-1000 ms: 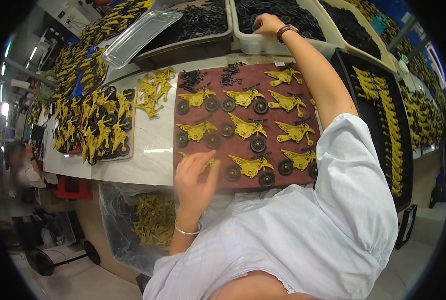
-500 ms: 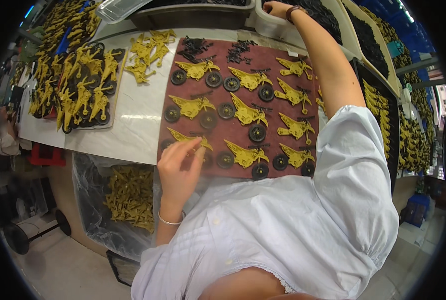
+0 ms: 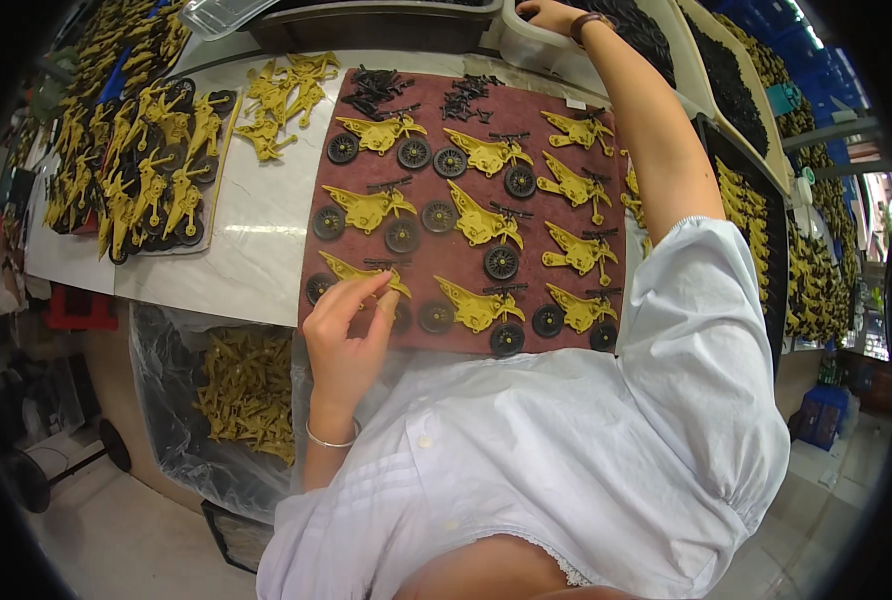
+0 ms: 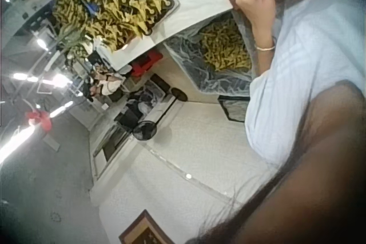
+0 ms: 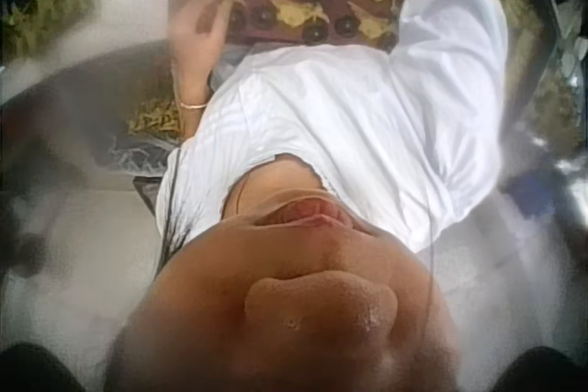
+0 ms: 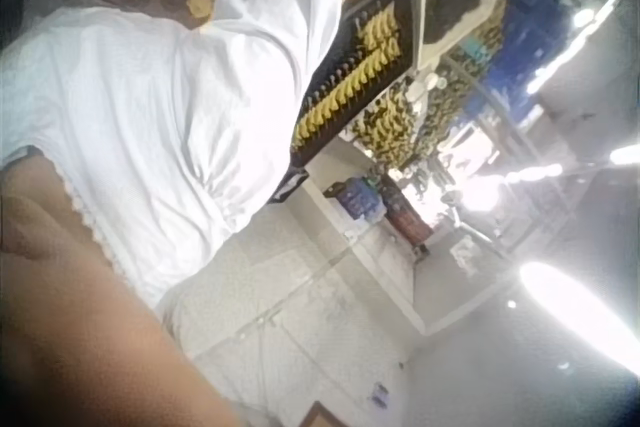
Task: The person assembles plastic toy motorcycles by hand, attaching toy wheels and other plastic components to plastic motorcycle frames.
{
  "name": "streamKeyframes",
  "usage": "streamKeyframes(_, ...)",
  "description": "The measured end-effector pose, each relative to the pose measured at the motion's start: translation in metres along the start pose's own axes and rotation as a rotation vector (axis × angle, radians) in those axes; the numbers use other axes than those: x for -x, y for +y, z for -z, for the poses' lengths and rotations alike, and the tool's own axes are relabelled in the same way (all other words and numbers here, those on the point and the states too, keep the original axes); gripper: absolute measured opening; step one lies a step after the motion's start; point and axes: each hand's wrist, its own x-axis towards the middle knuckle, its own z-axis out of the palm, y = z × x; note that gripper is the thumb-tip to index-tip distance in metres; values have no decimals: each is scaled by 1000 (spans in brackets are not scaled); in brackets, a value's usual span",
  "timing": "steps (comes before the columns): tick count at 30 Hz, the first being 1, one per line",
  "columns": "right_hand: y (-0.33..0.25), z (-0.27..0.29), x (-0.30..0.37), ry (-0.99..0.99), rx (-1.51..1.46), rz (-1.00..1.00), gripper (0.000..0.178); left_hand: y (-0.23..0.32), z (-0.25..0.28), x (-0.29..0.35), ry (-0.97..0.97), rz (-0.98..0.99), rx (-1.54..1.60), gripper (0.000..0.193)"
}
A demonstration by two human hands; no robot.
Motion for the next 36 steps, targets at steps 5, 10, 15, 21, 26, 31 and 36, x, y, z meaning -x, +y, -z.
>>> streamKeyframes(5, -23, 7, 47, 408, -801, -52, 41, -4, 1, -12, -25, 84, 141, 21)
streamKeyframes(10, -97, 20, 139, 542, -1073, 157, 34, 3, -8, -44, -71, 329, 891, 36)
streamKeyframes(15, -161, -48, 213, 343, -748, 446, 36, 24, -32, -89, -241, 476, 1455, 50)
streamKeyframes(21, -192, -129, 275, 611, -411, 403, 46, 36, -71, -95, -415, 619, 1785, 38)
streamKeyframes(26, -182, -153, 304, 728, -599, 283, 43, 25, -90, -75, -399, 792, 1844, 25)
streamKeyframes(31, -157, -170, 322, 760, -899, 178, 31, 29, -101, -65, -304, 914, 1685, 14)
streamKeyframes(36, -143, -168, 342, 852, -1097, 120, 20, 39, -101, -54, -456, 590, 1310, 17)
